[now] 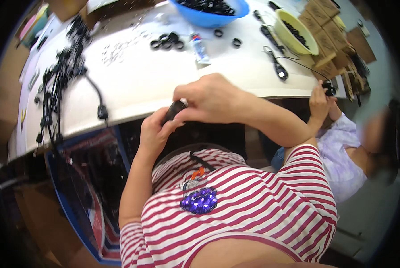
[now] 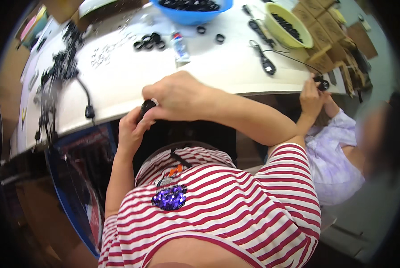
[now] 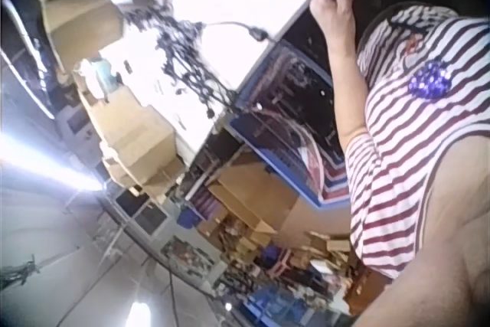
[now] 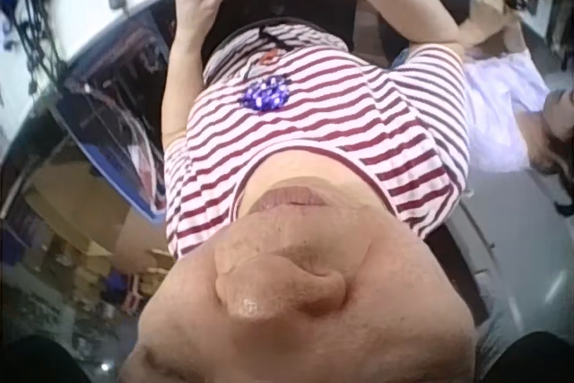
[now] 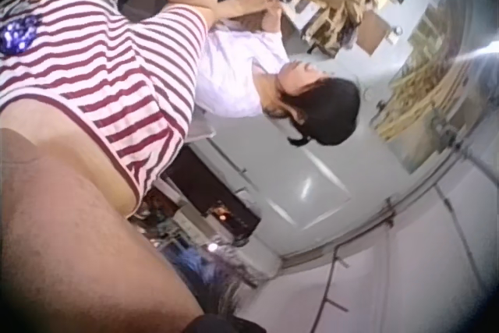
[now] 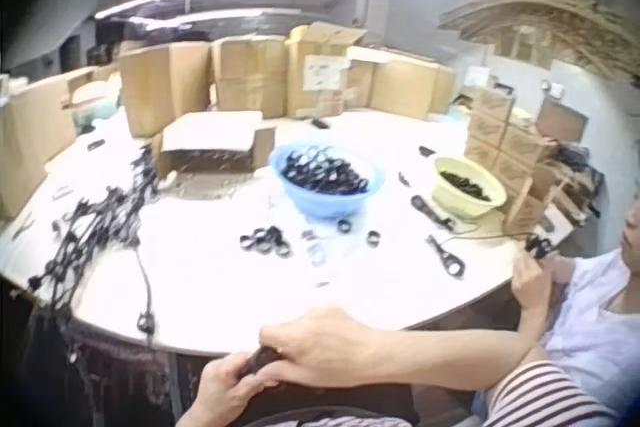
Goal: The person assembles small electronic components at a workbench. They apply glue from a tube into a black cylindrical housing, insert a small LED bulb, and screw on a cap. The person repeats this process for multiple units, handling wires and components from bowls on the table.
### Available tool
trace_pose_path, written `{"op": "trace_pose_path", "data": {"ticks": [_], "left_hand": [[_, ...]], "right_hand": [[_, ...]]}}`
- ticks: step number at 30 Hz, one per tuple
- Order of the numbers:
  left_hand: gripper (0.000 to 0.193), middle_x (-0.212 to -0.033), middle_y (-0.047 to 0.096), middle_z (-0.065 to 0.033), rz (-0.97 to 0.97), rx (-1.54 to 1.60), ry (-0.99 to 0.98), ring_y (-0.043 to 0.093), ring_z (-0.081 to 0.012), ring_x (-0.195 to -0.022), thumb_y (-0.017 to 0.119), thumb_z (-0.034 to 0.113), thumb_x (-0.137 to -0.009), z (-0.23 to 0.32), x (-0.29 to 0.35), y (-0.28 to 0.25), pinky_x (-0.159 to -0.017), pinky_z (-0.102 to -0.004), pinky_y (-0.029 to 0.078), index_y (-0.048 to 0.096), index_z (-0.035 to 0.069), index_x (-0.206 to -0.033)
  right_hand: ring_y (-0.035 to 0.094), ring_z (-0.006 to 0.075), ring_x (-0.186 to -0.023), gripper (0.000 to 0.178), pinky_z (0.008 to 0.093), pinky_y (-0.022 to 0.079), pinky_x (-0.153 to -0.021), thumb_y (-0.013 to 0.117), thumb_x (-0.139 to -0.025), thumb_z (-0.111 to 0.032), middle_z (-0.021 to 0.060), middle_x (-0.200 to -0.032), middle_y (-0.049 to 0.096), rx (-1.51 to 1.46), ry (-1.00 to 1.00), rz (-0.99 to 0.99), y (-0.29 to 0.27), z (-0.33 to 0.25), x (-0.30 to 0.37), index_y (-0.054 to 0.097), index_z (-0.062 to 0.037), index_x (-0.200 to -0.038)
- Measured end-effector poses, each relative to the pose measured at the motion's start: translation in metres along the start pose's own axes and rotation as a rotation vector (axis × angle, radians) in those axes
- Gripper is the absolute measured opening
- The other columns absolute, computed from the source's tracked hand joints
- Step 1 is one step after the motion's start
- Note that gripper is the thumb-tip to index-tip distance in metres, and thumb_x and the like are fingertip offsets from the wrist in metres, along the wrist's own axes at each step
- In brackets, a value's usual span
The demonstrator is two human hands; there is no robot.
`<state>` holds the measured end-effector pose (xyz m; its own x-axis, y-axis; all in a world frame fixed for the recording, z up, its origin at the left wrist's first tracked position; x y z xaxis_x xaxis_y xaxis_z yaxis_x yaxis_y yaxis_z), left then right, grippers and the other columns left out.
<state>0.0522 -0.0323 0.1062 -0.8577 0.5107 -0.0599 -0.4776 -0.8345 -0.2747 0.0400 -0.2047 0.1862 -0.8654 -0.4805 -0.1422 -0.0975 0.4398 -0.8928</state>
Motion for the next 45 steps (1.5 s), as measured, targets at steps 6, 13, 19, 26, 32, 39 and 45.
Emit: {"op": "trace_pose_path", "data": {"ticks": [6, 13, 19, 26, 32, 39, 45], "left_hand": [[0.008, -0.067, 0.052, 0.0031, 0.051, 0.025, 0.086, 0.042, -0.0036, -0.057, 0.053, 0.005, -0.08, -0.004, -0.001, 0.005, -0.051, -0.0172, 0.033, 0.057, 0.002, -0.086], [0.023, -0.067, 0.042, 0.003, 0.174, 0.74, -0.025, 0.035, -0.0037, -0.056, 0.046, 0.022, -0.093, 0.002, -0.008, 0.004, -0.049, -0.0176, 0.027, 0.051, 0.001, -0.1], [0.03, -0.07, 0.04, -0.0003, 0.119, 1.359, 0.121, 0.035, -0.0093, -0.061, 0.041, 0.026, -0.094, 0.01, -0.036, -0.014, -0.058, -0.0248, 0.033, 0.044, 0.001, -0.109], [0.051, -0.112, 0.051, -0.0095, 0.11, 0.982, 0.066, 0.051, -0.016, -0.098, 0.039, 0.038, -0.093, 0.013, -0.018, -0.018, -0.084, -0.0285, 0.042, 0.031, 0.004, -0.13], [0.039, -0.101, 0.055, -0.0065, 0.081, 1.015, 0.007, 0.053, -0.0125, -0.083, 0.038, 0.025, -0.095, 0.004, 0.002, -0.024, -0.074, -0.0249, 0.047, 0.036, 0.002, -0.127], [0.033, -0.094, 0.054, -0.0065, 0.076, 1.012, 0.027, 0.052, -0.0118, -0.075, 0.039, 0.018, -0.095, 0.01, 0.01, -0.028, -0.071, -0.0253, 0.045, 0.04, 0.001, -0.123], [0.03, -0.09, 0.054, -0.0055, 0.086, 0.973, 0.042, 0.051, -0.0106, -0.076, 0.043, 0.015, -0.093, 0.004, 0.01, -0.028, -0.07, -0.0235, 0.045, 0.044, 0.0, -0.119]], "right_hand": [[0.061, 0.0284, -0.062, 0.029, 0.0351, 0.046, -0.055, 0.065, -0.074, -0.032, 0.0101, -0.067, 0.061, -0.003, 0.014, 0.058, 0.002, 0.001, 0.003, 0.057, -0.0063, -0.085], [0.06, 0.0293, -0.079, 0.033, 0.0358, 0.046, -0.071, 0.056, -0.084, -0.029, 0.0157, -0.085, 0.061, -0.313, 0.192, 0.07, 0.027, -0.001, 0.003, 0.051, -0.0019, -0.101], [0.059, 0.0293, -0.071, 0.029, 0.0348, 0.045, -0.068, 0.045, -0.09, -0.027, 0.0157, -0.074, 0.06, -0.72, 0.37, -0.146, 0.083, -0.004, 0.04, 0.053, 0.001, -0.091], [0.055, 0.0126, -0.056, 0.034, 0.0226, 0.045, -0.053, 0.046, -0.089, -0.017, 0.0075, -0.071, 0.057, -1.145, 0.402, 0.248, -0.025, -0.016, 0.06, 0.044, 0.0024, -0.117], [0.056, 0.0109, -0.055, 0.018, 0.0209, 0.045, -0.047, 0.046, -0.087, -0.016, 0.0068, -0.069, 0.058, -1.072, 0.33, 0.767, -0.149, 0.009, 0.049, 0.057, -0.0016, -0.086], [0.053, 0.0122, -0.051, 0.013, 0.0232, 0.043, -0.039, 0.044, -0.085, -0.013, 0.0041, -0.068, 0.056, -1.068, 0.157, 0.793, -0.284, 0.103, 0.014, 0.052, -0.0037, -0.09], [0.051, 0.0151, -0.049, 0.008, 0.0291, 0.04, -0.039, 0.049, -0.076, -0.01, 0.0047, -0.058, 0.052, -0.239, 0.435, 0.958, -0.279, 0.153, 0.03, 0.056, -0.0089, -0.08]]}}
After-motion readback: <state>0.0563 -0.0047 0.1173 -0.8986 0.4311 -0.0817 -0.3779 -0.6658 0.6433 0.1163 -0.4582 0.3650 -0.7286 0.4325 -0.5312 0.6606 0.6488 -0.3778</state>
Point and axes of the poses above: each hand's wrist, its own x-axis away from the middle knuckle, its own y-axis out of the palm, z = x × y, the point moved 1 cm from there along -x, towards the middle knuckle
